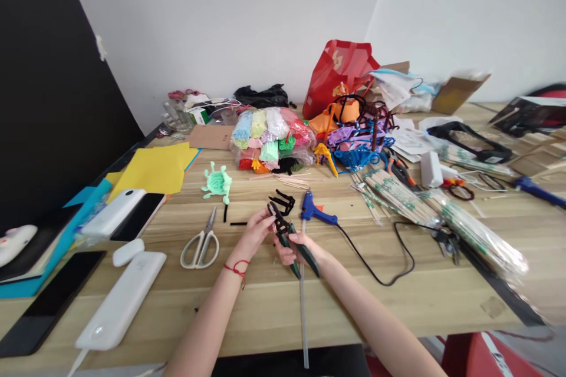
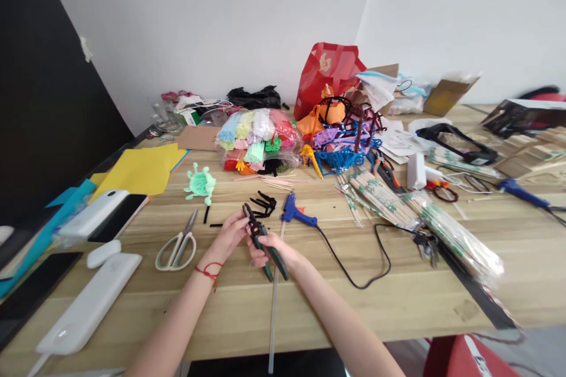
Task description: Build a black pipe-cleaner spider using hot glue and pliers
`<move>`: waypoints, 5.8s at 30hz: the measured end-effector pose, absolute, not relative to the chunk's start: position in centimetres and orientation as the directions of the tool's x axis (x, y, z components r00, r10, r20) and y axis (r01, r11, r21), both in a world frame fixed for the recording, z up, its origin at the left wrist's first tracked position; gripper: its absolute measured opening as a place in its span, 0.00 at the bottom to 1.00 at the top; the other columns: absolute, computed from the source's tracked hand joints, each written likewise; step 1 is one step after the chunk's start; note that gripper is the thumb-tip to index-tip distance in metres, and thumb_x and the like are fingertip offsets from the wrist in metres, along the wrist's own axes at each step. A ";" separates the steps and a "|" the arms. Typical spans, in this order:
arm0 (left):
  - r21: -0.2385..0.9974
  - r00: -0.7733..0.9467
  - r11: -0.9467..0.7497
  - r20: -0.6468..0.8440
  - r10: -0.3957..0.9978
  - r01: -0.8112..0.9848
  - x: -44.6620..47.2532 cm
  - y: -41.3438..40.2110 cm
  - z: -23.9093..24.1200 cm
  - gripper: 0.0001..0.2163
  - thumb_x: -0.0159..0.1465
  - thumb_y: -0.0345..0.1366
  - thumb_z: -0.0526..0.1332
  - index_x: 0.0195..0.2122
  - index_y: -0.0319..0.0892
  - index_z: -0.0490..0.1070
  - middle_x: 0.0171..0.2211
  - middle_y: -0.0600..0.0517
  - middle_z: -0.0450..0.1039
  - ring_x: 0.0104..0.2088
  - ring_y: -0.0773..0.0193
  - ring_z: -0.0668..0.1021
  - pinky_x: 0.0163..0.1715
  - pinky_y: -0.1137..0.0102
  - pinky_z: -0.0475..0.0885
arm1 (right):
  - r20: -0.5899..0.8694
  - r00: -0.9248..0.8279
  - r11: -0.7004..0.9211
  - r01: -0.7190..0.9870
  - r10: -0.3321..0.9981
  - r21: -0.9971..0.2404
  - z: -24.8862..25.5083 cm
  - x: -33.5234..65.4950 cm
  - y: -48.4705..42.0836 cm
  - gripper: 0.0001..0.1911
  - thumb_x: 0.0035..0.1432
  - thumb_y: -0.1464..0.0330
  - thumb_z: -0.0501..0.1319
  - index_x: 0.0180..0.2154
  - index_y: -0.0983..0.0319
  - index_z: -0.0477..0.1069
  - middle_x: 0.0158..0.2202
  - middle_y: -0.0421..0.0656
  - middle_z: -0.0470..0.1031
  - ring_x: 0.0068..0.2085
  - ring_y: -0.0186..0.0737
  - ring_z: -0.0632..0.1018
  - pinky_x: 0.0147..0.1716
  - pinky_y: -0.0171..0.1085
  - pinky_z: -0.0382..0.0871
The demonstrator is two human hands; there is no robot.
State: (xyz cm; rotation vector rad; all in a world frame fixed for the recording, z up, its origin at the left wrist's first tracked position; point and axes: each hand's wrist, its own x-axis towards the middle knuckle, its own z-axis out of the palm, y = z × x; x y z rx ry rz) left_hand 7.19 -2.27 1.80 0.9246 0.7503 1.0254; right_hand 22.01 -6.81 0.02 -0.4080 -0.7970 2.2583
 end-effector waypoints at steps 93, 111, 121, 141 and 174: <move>0.987 0.256 -0.148 0.128 0.958 0.058 5.9 -0.9 0.2 0.12 0.61 0.43 0.57 0.40 0.41 0.67 0.23 0.55 0.70 0.26 0.68 0.72 0.29 0.73 0.66 | 0.280 0.276 0.279 0.045 0.919 -0.959 3.8 32.2 -5.0 0.19 0.42 0.61 0.59 0.37 0.58 0.57 0.27 0.36 0.56 0.29 0.36 0.62 0.31 0.38 0.58; 0.936 0.204 -0.230 0.178 0.963 0.267 5.5 -1.7 1.0 0.08 0.63 0.42 0.56 0.36 0.43 0.65 0.21 0.56 0.68 0.22 0.67 0.71 0.26 0.73 0.62 | 0.415 0.500 -0.371 0.859 0.760 -0.353 -1.4 37.9 -5.2 0.33 0.44 0.62 0.59 0.54 0.63 0.63 0.50 0.54 0.64 0.54 0.61 0.61 0.54 0.62 0.42; 0.916 0.164 -0.274 0.234 0.958 0.293 5.4 -2.0 1.8 0.08 0.64 0.42 0.54 0.35 0.44 0.65 0.28 0.51 0.74 0.32 0.62 0.77 0.35 0.70 0.67 | 0.442 0.475 -0.189 0.814 0.761 -0.549 -0.5 38.1 -4.7 0.17 0.52 0.67 0.53 0.43 0.64 0.70 0.41 0.52 0.74 0.45 0.51 0.72 0.47 0.50 0.61; 0.883 0.128 -0.308 0.280 0.951 0.354 5.5 -1.9 1.4 0.06 0.62 0.40 0.58 0.35 0.44 0.68 0.34 0.49 0.78 0.34 0.60 0.79 0.35 0.69 0.68 | 0.397 -0.083 0.307 0.782 0.914 -0.543 0.1 27.3 -4.7 0.23 0.52 0.79 0.50 0.49 0.62 0.66 0.46 0.51 0.69 0.49 0.50 0.67 0.52 0.51 0.60; 0.863 0.070 -0.363 0.362 0.930 0.351 5.9 -1.9 1.3 0.07 0.56 0.39 0.64 0.27 0.41 0.70 0.25 0.52 0.75 0.27 0.65 0.76 0.31 0.71 0.71 | 0.399 -0.432 0.583 0.500 0.809 -0.640 1.1 25.6 -5.7 0.33 0.43 0.86 0.46 0.49 0.60 0.68 0.62 0.47 0.58 0.63 0.42 0.60 0.61 0.48 0.55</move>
